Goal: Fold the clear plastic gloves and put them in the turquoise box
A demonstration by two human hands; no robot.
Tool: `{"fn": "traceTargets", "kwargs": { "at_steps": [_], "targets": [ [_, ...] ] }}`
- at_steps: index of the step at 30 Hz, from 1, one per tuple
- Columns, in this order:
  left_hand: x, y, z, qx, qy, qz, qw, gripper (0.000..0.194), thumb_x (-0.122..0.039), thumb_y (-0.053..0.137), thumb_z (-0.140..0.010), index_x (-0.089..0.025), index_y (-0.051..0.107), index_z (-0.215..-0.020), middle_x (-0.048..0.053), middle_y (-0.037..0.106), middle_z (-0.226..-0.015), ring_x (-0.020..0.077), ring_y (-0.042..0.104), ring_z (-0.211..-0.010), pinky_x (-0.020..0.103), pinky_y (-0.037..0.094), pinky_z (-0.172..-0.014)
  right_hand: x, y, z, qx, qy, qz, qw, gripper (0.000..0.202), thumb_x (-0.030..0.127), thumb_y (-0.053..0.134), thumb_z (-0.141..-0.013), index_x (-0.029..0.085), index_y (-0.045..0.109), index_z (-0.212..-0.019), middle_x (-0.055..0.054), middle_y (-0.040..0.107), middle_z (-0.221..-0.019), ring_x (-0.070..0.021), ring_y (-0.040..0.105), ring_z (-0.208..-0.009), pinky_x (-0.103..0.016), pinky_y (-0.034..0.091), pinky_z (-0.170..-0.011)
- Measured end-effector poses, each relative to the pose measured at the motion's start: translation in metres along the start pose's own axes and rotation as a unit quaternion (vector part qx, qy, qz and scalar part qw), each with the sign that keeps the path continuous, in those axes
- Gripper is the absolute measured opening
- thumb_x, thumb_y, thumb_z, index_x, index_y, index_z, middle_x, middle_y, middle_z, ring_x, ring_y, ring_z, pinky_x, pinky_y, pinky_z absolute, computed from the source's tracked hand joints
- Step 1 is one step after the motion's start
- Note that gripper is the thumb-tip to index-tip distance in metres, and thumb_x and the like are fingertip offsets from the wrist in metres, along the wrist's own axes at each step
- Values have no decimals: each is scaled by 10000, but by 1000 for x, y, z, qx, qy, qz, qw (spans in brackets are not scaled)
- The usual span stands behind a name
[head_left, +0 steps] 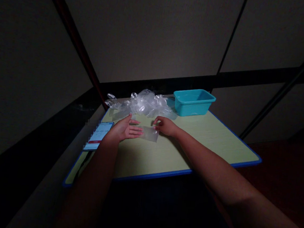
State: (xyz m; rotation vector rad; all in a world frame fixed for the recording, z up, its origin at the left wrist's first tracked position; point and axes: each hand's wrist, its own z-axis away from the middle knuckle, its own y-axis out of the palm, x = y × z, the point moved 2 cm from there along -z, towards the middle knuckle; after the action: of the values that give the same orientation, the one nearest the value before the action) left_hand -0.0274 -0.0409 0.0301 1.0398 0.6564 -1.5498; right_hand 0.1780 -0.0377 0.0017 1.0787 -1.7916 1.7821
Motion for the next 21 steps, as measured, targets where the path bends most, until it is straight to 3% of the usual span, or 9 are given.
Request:
{"fn": "traceTargets", "kwargs": {
  "at_steps": [5, 9, 11, 13, 15, 17, 21],
  "targets": [
    [3, 2, -3, 10, 33, -35, 999, 508, -573, 283, -896, -138, 538, -966, 185, 684, -872, 252, 683, -748, 354, 517, -688, -2, 0, -2, 4, 0, -31, 1000, 97, 101, 599, -694, 160, 571, -766, 50, 550, -560, -86, 489, -526, -184, 339, -514],
    [2, 6, -7, -69, 159, -101, 980, 374, -506, 408, -880, -164, 552, -928, 104, 677, -837, 167, 652, -623, 291, 513, -623, -4, 0, -4, -4, 30, -87, 996, 117, 49, 579, -666, 156, 552, -706, 42, 556, -551, -80, 493, -498, -171, 348, -481],
    [1, 10, -7, -118, 246, -171, 947, 319, -470, 456, -858, -175, 559, -920, 71, 664, -860, 148, 634, -644, 281, 508, -641, -4, -1, -5, -14, 44, -116, 992, 124, 39, 569, -665, 159, 542, -683, 44, 544, -524, -80, 486, -466, -175, 358, -466],
    [2, 18, -4, -135, 327, -278, 893, 302, -440, 513, -820, -169, 576, -938, 75, 648, -949, 175, 633, -799, 305, 497, -754, -5, -1, -5, -30, 56, -139, 988, 134, 33, 565, -665, 162, 533, -667, 50, 527, -492, -82, 481, -440, -178, 363, -451],
    [7, 28, -1, -119, 380, -393, 829, 377, -431, 586, -766, -161, 583, -1030, 98, 604, -1116, 229, 574, -1032, 344, 427, -921, -4, -3, -5, -51, 66, -156, 984, 141, 27, 570, -666, 162, 530, -658, 52, 518, -474, -81, 479, -427, -174, 360, -435],
    [16, 38, 0, -92, 391, -473, 784, 554, -453, 651, -711, -166, 536, -1170, 117, 502, -1300, 271, 444, -1220, 372, 316, -1037, -2, -5, -5, -77, 74, -175, 979, 142, 28, 580, -673, 159, 528, -653, 49, 522, -475, -76, 479, -424, -167, 360, -426],
    [34, 54, -5, -43, 367, -512, 776, 816, -491, 723, -626, -161, 426, -1311, 134, 311, -1462, 300, 234, -1357, 392, 190, -1105, 2, -8, -3, -107, 104, -224, 963, 173, 6, 573, -685, 161, 507, -647, 49, 521, -448, -85, 493, -403, -179, 394, -420]
  ]
}}
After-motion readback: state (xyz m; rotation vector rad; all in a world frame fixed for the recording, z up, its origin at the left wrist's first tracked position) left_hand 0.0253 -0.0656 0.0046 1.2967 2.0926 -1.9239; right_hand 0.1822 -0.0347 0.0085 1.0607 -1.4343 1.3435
